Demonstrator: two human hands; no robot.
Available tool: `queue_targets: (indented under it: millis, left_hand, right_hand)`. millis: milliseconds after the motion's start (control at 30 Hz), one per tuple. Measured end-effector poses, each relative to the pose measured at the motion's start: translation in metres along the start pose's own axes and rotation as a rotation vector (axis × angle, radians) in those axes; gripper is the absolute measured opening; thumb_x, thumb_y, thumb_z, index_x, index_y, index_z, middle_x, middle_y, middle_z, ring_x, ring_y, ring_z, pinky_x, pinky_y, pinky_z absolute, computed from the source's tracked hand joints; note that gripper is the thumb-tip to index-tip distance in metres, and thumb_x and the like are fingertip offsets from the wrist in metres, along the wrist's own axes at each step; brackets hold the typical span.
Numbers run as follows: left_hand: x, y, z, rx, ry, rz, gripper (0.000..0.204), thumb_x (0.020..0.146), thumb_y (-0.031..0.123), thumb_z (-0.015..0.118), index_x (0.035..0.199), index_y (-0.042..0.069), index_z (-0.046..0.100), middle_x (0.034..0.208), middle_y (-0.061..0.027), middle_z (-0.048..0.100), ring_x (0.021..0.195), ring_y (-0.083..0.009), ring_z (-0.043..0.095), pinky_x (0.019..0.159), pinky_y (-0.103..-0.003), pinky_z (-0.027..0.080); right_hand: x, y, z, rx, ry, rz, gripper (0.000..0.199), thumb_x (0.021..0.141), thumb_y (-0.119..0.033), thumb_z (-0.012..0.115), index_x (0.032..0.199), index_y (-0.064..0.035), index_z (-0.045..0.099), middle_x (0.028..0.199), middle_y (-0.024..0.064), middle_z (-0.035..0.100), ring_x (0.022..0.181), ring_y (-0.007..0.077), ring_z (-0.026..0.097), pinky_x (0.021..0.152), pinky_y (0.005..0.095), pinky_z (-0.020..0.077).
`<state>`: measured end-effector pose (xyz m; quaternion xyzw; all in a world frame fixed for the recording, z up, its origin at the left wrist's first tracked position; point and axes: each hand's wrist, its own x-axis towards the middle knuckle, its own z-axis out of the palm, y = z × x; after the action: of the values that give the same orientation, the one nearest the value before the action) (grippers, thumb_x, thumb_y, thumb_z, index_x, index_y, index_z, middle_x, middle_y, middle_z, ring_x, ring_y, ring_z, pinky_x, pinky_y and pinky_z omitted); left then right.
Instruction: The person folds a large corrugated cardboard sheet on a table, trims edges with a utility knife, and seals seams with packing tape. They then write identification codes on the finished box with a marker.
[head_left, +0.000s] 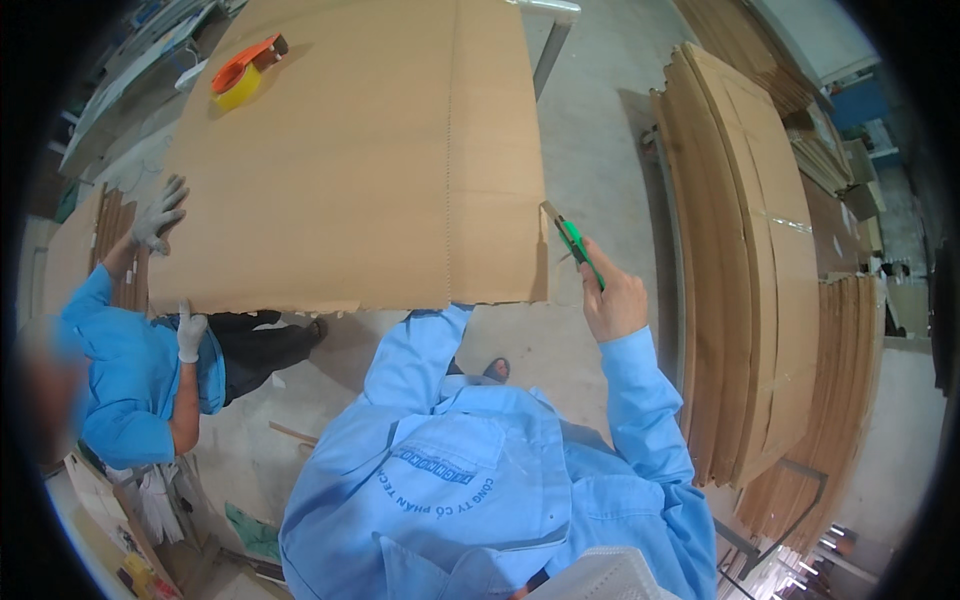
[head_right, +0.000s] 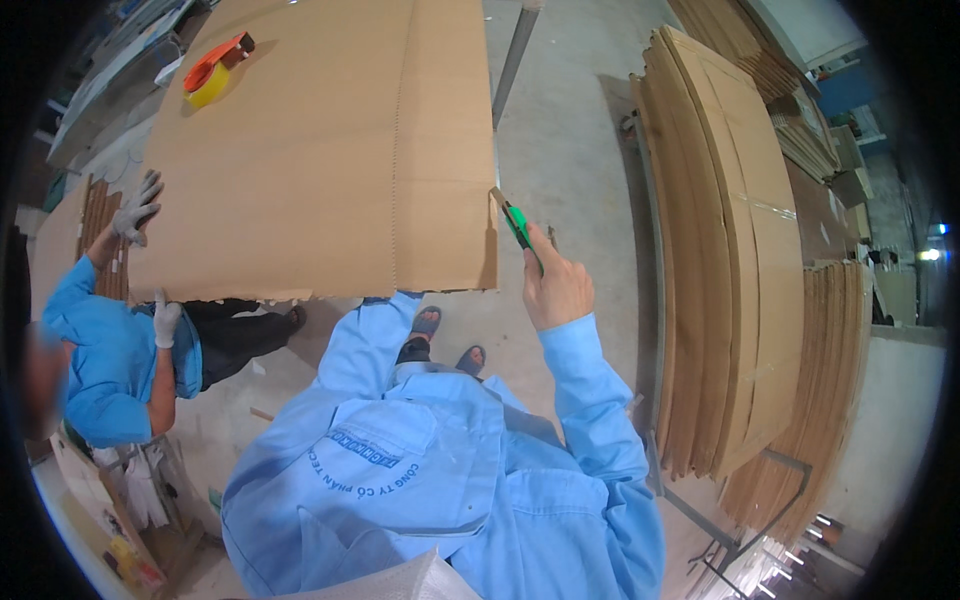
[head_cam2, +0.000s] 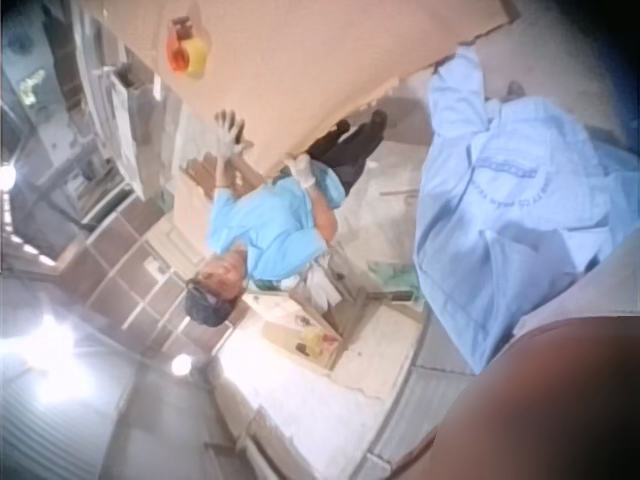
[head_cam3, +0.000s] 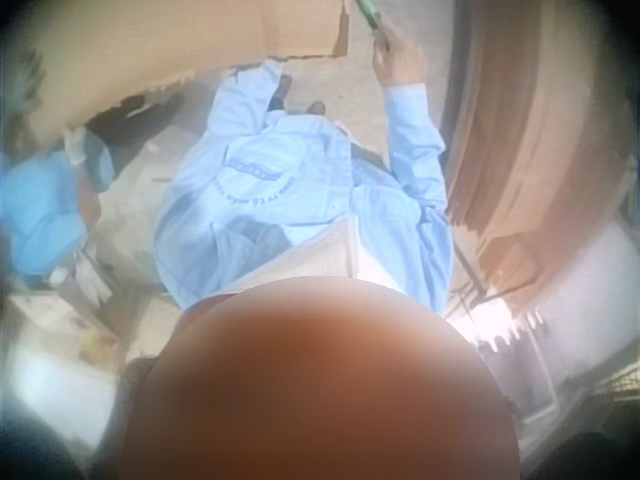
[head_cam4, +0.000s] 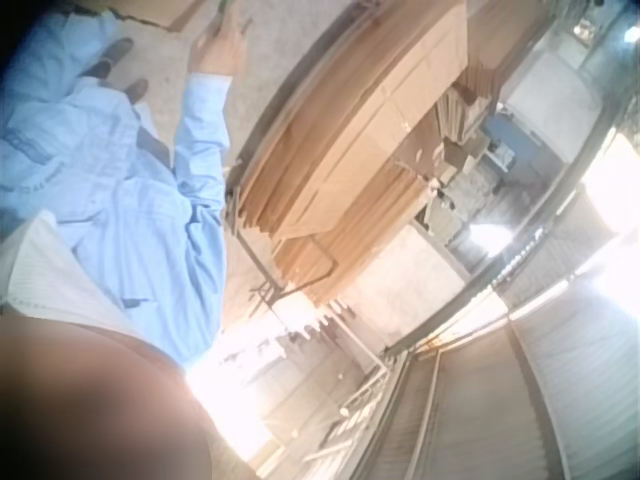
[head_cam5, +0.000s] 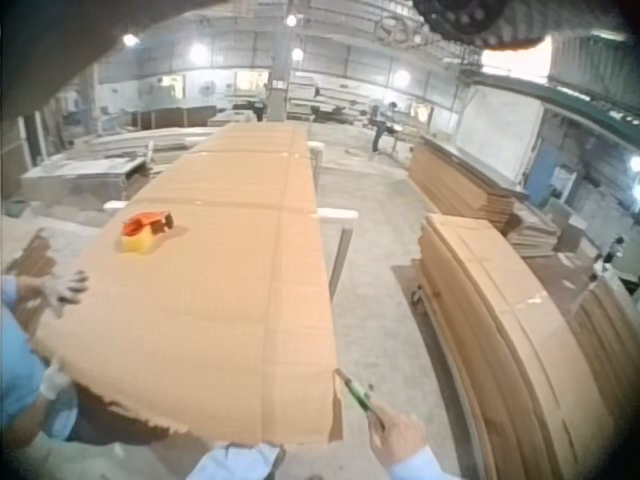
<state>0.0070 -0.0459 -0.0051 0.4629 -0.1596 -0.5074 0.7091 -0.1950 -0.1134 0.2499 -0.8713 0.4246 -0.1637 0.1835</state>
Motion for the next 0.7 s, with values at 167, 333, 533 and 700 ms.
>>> queue_targets:
  millis: [167, 333, 533, 700]
  left_hand:
    - [-0.052, 0.034, -0.001, 0.441, -0.232, 0.265, 0.044, 0.1, 0.02, 0.067, 0.14, 0.004, 0.057, 0.137, -0.01, 0.062, 0.126, -0.0235, 0.06, 0.102, -0.035, 0.05]
    - [-0.098, 0.036, 0.019, 0.213, -0.077, 0.216, 0.042, 0.101, 0.024, 0.066, 0.135, 0.001, 0.061, 0.132, -0.0093, 0.065, 0.122, -0.0226, 0.061, 0.102, -0.036, 0.049]
    - [-0.094, 0.013, 0.022, -0.009, 0.122, 0.111, 0.041, 0.103, 0.027, 0.065, 0.138, 0.005, 0.059, 0.135, -0.0045, 0.063, 0.124, -0.0181, 0.06, 0.105, -0.034, 0.048]
    - [-0.096, 0.015, 0.018, 0.098, 0.14, 0.124, 0.044, 0.102, 0.026, 0.066, 0.14, 0.005, 0.058, 0.135, -0.0054, 0.063, 0.122, -0.0185, 0.061, 0.104, -0.033, 0.048]
  right_hand:
    - [0.003, -0.013, 0.003, -0.149, -0.06, 0.007, 0.038, 0.097, -0.016, 0.06, 0.135, -0.0179, 0.063, 0.078, 0.0204, 0.069, 0.072, 0.0444, 0.066, 0.065, 0.055, 0.0509]
    - [0.011, -0.028, 0.002, -0.26, -0.172, 0.089, 0.033, 0.098, -0.017, 0.056, 0.131, -0.0159, 0.062, 0.08, 0.0205, 0.071, 0.075, 0.0464, 0.068, 0.068, 0.0574, 0.0531]
    - [0.029, -0.038, -0.003, -0.235, -0.288, 0.076, 0.031, 0.097, -0.018, 0.057, 0.126, -0.0136, 0.067, 0.087, 0.0241, 0.07, 0.086, 0.0477, 0.067, 0.077, 0.0583, 0.0521]
    - [-0.021, -0.016, -0.006, -0.187, -0.301, 0.07, 0.03, 0.095, -0.016, 0.058, 0.123, -0.0123, 0.069, 0.089, 0.0269, 0.069, 0.087, 0.0485, 0.066, 0.079, 0.0579, 0.0519]
